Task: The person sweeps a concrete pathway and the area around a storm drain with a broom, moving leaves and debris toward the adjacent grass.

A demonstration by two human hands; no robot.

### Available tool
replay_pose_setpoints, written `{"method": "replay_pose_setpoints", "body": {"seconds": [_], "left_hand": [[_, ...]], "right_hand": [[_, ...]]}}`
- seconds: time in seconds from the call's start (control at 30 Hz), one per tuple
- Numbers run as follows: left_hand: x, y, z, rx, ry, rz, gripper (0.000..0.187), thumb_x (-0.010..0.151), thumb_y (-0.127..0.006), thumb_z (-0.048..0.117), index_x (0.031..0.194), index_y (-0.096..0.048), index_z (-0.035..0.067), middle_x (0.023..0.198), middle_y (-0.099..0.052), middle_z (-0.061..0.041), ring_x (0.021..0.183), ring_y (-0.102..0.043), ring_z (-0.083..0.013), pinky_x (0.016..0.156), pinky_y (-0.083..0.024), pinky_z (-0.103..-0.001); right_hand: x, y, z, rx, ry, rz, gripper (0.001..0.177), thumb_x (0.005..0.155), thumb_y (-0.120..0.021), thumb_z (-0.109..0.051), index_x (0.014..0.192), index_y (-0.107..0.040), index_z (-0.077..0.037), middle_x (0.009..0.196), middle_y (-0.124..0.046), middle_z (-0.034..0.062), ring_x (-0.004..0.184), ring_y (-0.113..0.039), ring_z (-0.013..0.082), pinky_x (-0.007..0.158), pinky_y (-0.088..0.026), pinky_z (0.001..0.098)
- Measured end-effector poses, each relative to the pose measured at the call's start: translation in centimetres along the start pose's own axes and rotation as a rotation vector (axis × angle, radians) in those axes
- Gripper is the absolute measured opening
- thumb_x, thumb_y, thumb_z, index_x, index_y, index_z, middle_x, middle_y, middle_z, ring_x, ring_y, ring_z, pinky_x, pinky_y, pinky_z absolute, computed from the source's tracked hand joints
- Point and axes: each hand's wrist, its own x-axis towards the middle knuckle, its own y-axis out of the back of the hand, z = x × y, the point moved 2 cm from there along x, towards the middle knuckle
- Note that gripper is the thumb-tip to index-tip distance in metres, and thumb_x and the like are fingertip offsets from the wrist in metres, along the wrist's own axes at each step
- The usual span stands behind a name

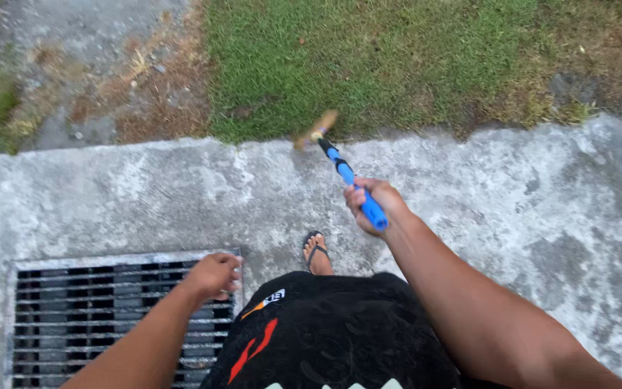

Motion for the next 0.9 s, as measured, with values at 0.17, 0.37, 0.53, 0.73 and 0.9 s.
{"method": "replay_pose_setpoints", "body": {"seconds": [0.17,0.37,0.53,0.73,0.9], "left_hand": [[-0.5,0.3,4.2,0.049,-0.094,0.032,0.041,0.098,-0.059,0.041,0.131,-0.062,0.016,0.106,-0.074,-0.007,0.079,-0.070,-0.0177,0.066,-0.056,-0.035],[2.1,0.7,3.1,-0.031,-0.081,0.020,0.044,0.097,-0.060,0.040,0.132,-0.061,0.013,0.103,-0.072,-0.009,0.077,-0.070,-0.0191,0.063,-0.053,-0.037],[2.2,1.5,1.6,0.049,-0.027,0.050,0.046,0.097,-0.063,0.043,0.132,-0.066,0.013,0.101,-0.071,-0.009,0.076,-0.069,-0.0194,0.062,-0.055,-0.036],[0.8,1.5,2.4,0.084,-0.039,0.062,0.047,0.095,-0.063,0.044,0.132,-0.064,0.015,0.103,-0.073,-0.006,0.078,-0.069,-0.0179,0.065,-0.057,-0.037],[1.2,1.0,2.4,0.077,-0.026,0.055,0.048,0.096,-0.061,0.044,0.137,-0.059,0.018,0.103,-0.074,-0.006,0.081,-0.070,-0.0181,0.068,-0.059,-0.037]], "right_hand": [[2.3,-3.0,0.5,0.116,0.114,0.060,0.010,0.101,-0.044,-0.009,0.109,-0.044,-0.003,0.075,-0.052,0.0056,0.054,-0.049,0.0097,0.043,-0.046,0.0206],[-6.0,1.2,2.5,-0.165,0.147,0.283,0.011,0.099,-0.050,-0.009,0.105,-0.047,-0.017,0.075,-0.052,0.0051,0.052,-0.045,0.0062,0.039,-0.038,0.0178],[0.6,2.4,-2.5,0.008,-0.045,0.016,0.019,0.097,-0.055,-0.016,0.099,-0.045,0.000,0.074,-0.056,0.0065,0.048,-0.048,0.0084,0.037,-0.046,0.0200],[0.2,0.4,0.0,-0.055,0.296,0.212,0.009,0.098,-0.049,0.001,0.106,-0.047,0.002,0.075,-0.054,0.0073,0.051,-0.051,0.0137,0.042,-0.047,0.0259],[-8.8,1.6,5.0,-0.139,0.011,0.192,0.014,0.098,-0.048,-0.010,0.104,-0.044,0.002,0.072,-0.055,0.0080,0.048,-0.050,0.0091,0.037,-0.045,0.0205]]}}
